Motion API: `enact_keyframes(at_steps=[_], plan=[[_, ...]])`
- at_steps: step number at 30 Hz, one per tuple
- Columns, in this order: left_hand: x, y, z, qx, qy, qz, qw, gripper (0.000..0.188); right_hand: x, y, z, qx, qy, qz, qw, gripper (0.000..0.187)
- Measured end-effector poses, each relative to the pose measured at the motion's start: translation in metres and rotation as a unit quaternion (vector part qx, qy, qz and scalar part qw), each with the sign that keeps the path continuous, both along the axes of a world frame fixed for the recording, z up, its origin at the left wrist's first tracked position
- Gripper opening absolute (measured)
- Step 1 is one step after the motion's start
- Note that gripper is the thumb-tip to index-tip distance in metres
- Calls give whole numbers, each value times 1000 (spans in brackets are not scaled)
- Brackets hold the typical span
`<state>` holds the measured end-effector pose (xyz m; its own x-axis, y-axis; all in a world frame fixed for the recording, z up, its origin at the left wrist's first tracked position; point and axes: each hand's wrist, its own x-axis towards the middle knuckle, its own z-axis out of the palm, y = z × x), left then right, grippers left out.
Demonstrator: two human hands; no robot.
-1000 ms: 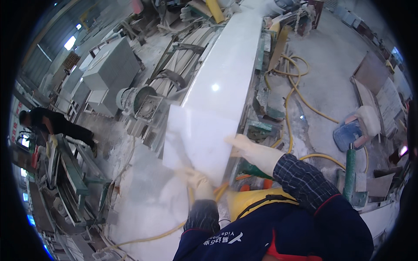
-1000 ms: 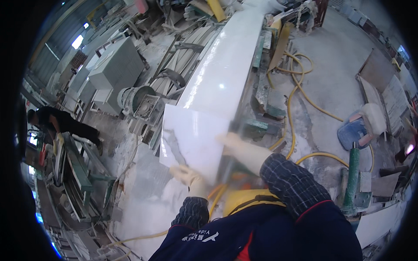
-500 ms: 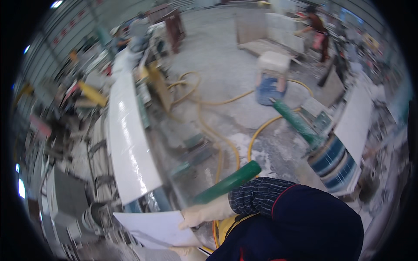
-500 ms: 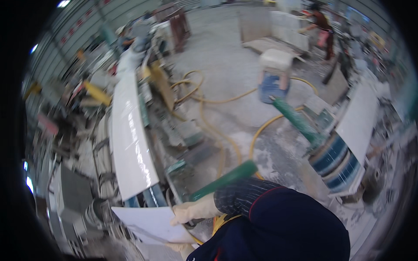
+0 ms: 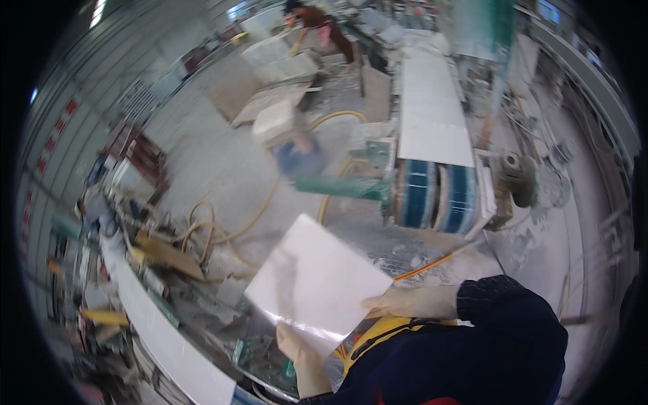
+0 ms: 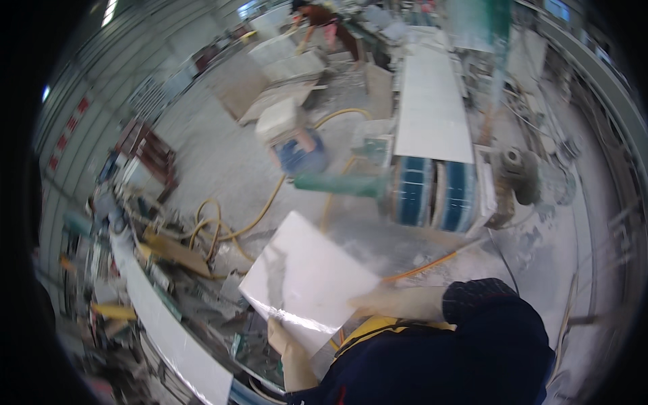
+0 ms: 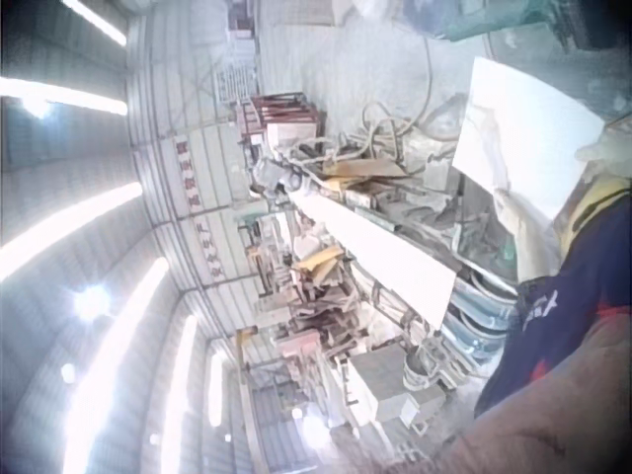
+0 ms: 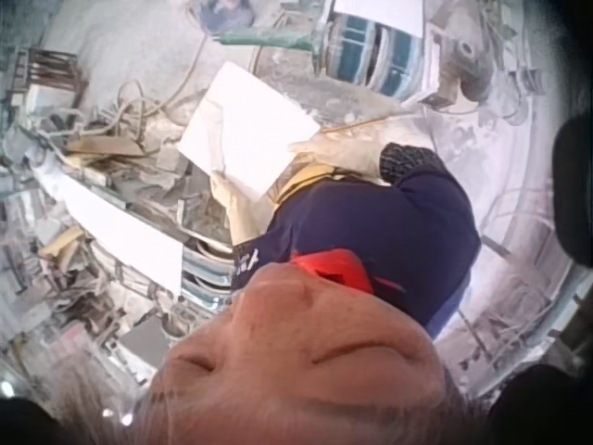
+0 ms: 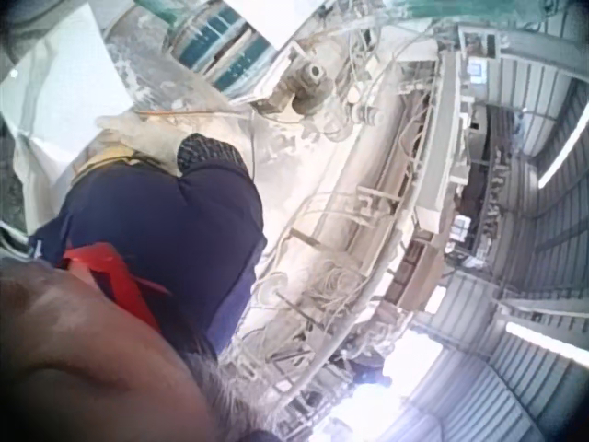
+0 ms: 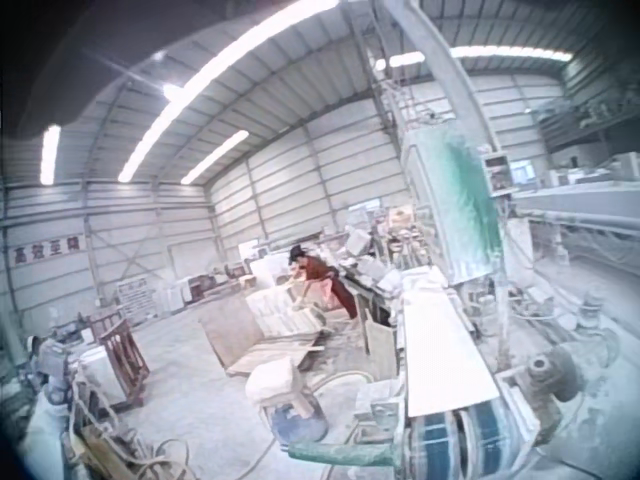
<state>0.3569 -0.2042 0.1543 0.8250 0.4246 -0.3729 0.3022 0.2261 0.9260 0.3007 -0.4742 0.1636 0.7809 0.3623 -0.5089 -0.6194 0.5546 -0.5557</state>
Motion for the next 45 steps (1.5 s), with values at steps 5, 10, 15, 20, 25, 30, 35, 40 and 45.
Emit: enact_keyframes(at_steps=[5,10,15,20,25,30,35,40,45], plan=[[66,-140,-28,81,31,-259,962,44,-74,-87,4,-10,39,-288,957,53],[86,-258,-28,135,17,-440,888,48,-115,-141,-30,72,-25,-415,907,51],[92,-330,-13,144,43,-498,854,51,-126,-175,-48,205,28,-487,849,46],[130,-342,-18,147,57,-573,804,51,-112,-184,-46,235,51,-501,832,44],[130,-305,-26,-102,138,-577,799,44,-98,-193,-50,294,75,-538,786,47],[76,-271,-36,-164,98,-569,800,50,-95,-190,-48,283,72,-556,778,51],[108,-280,-67,23,90,-563,821,42,-80,-192,-50,219,74,-538,811,53],[125,-300,-71,-21,81,-538,839,47,-58,-199,-56,205,59,-552,806,56],[128,-318,-52,-25,89,-530,843,47,-47,-208,-59,179,52,-568,802,57]])
